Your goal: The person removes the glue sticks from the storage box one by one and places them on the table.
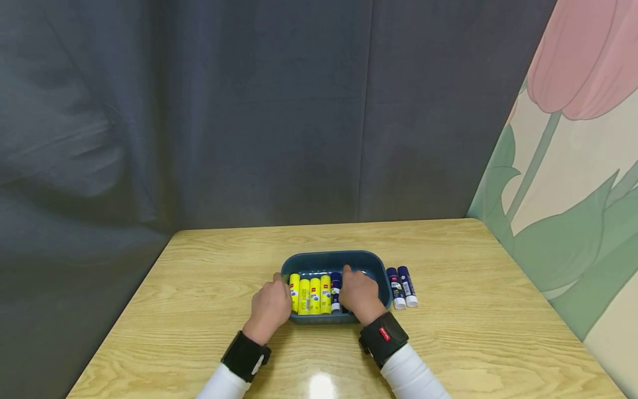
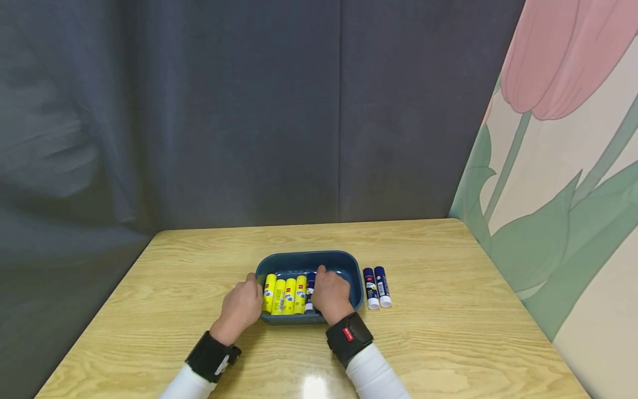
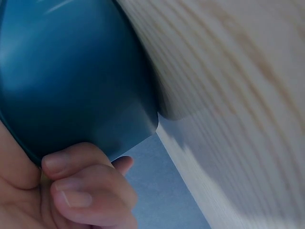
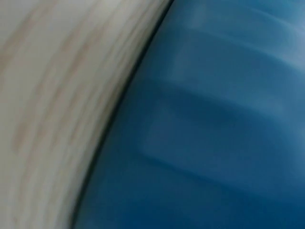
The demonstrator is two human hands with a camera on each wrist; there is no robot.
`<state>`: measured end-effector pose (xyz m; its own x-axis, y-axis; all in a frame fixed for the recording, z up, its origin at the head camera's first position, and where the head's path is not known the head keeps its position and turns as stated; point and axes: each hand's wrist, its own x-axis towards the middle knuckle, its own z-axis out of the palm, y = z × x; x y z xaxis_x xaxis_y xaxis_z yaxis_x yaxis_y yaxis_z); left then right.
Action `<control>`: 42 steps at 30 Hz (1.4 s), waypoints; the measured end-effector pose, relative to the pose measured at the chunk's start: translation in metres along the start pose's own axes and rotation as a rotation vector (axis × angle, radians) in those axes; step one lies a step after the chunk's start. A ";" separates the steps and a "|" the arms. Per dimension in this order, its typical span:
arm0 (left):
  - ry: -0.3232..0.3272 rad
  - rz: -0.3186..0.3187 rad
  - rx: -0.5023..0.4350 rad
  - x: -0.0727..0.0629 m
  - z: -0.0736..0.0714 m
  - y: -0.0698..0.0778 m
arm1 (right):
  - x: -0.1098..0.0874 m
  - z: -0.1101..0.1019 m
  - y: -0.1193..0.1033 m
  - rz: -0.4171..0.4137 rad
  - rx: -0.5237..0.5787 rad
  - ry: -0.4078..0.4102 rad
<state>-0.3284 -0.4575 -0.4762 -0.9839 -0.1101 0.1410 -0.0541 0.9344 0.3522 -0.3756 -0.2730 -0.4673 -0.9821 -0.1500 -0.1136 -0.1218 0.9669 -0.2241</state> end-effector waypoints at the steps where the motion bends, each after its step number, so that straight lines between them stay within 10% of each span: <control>1: -0.002 -0.001 0.000 0.000 0.000 0.000 | 0.000 0.000 0.000 0.000 0.002 -0.002; 42: -0.017 -0.014 -0.007 0.000 0.000 0.000 | -0.002 -0.001 0.001 0.002 0.036 -0.018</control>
<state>-0.3288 -0.4574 -0.4757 -0.9858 -0.1175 0.1197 -0.0671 0.9302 0.3608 -0.3738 -0.2712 -0.4660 -0.9796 -0.1516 -0.1316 -0.1138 0.9593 -0.2584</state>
